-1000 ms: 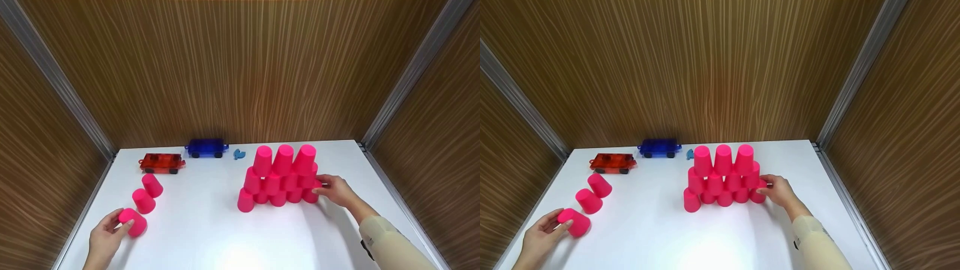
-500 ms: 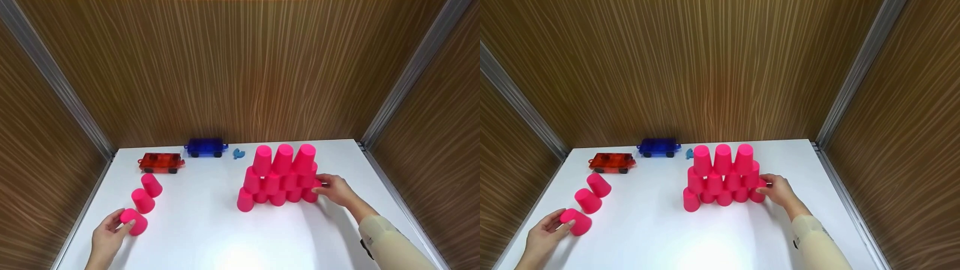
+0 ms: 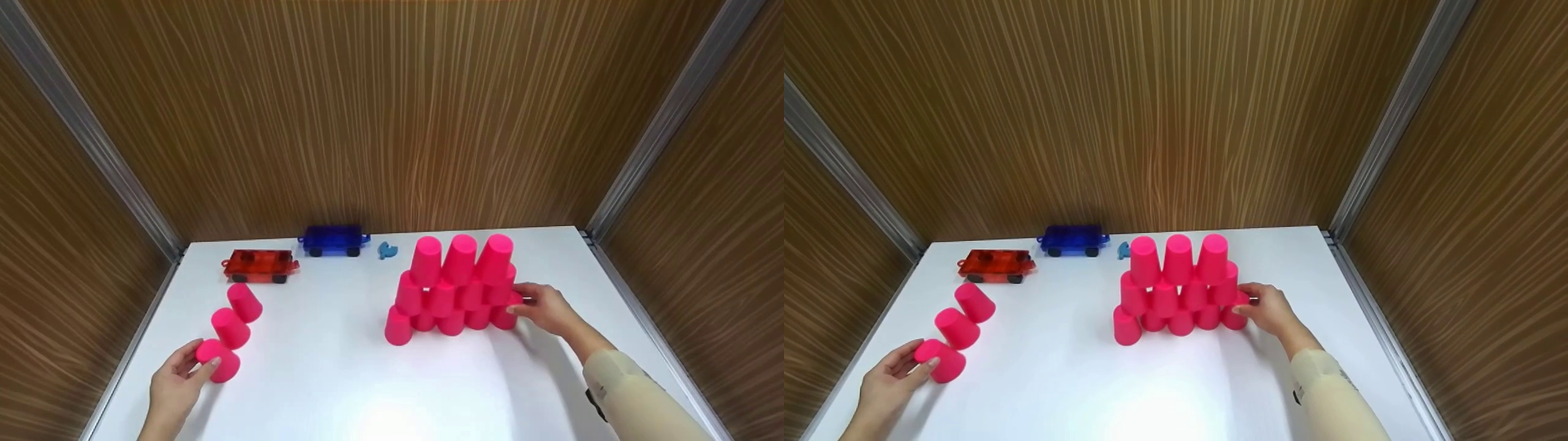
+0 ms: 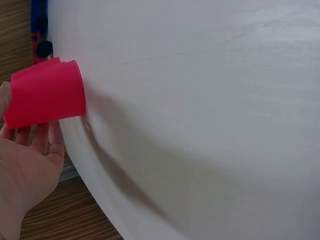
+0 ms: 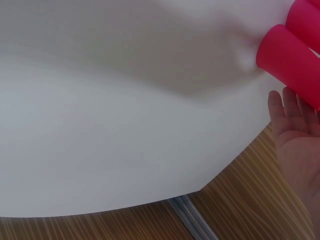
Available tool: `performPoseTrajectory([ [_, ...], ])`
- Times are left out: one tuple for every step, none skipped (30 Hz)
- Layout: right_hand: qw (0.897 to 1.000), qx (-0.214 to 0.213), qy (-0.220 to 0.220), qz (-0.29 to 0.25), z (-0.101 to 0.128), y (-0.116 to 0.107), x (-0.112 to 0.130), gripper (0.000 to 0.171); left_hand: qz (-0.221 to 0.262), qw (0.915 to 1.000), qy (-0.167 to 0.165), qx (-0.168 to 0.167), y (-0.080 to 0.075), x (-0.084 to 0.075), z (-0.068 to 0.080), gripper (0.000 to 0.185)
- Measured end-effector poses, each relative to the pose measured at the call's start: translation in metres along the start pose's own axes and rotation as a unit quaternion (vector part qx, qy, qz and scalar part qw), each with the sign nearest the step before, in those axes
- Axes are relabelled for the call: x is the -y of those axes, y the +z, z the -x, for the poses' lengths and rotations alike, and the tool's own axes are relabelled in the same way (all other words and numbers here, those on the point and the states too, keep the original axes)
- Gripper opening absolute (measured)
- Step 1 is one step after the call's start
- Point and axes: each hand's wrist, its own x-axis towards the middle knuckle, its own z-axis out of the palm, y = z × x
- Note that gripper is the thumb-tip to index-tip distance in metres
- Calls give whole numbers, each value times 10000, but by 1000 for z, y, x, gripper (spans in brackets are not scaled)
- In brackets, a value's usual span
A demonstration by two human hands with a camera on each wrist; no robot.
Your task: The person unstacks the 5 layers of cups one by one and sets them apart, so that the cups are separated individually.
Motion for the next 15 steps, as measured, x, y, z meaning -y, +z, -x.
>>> performPoseTrajectory([
  [10000,-3,-1,11,0,0,0,60,-4,10000,-2,-4,0,0,0,73],
  [10000,-21,30,11,-1,0,-1,60,-13,10000,7,8,0,0,0,73],
  [10000,-8,0,40,-1,0,-1,60,7,10000,5,21,0,0,0,73],
  [10000,-21,29,42,-1,0,-1,60,31,10000,-20,23,0,0,-1,73],
  [10000,-3,17,70,-1,-1,-1,60,58,10000,-31,40,0,1,-1,74],
  [10000,-10,57,60,-1,-1,-1,60,83,9999,-48,64,-1,1,-1,74],
  [10000,3,67,72,-2,-1,-2,60,107,9999,-60,84,-1,1,-2,74],
  [9999,-2,95,78,-2,-1,-1,60,128,9998,-97,97,-1,1,-2,75],
  [9999,15,90,95,-1,-1,-1,60,140,9998,-125,120,-1,0,-3,77],
  [9999,3,124,88,-1,-1,-1,60,161,9996,-146,155,-2,0,-3,79],
  [9999,20,104,101,-1,-1,-1,61,176,9995,-162,185,-2,0,-3,81],
  [9999,8,125,90,-1,-1,-1,61,168,9995,-183,199,-3,-1,-3,83],
  [9999,17,101,97,-1,-1,-1,61,151,9995,-194,199,-4,-3,-3,85],
  [9999,8,92,89,-1,-1,0,61,113,9996,-195,177,-6,-5,-3,87],
  [9999,12,65,83,-1,-1,0,61,50,9997,-172,142,-7,-7,-2,87],
])
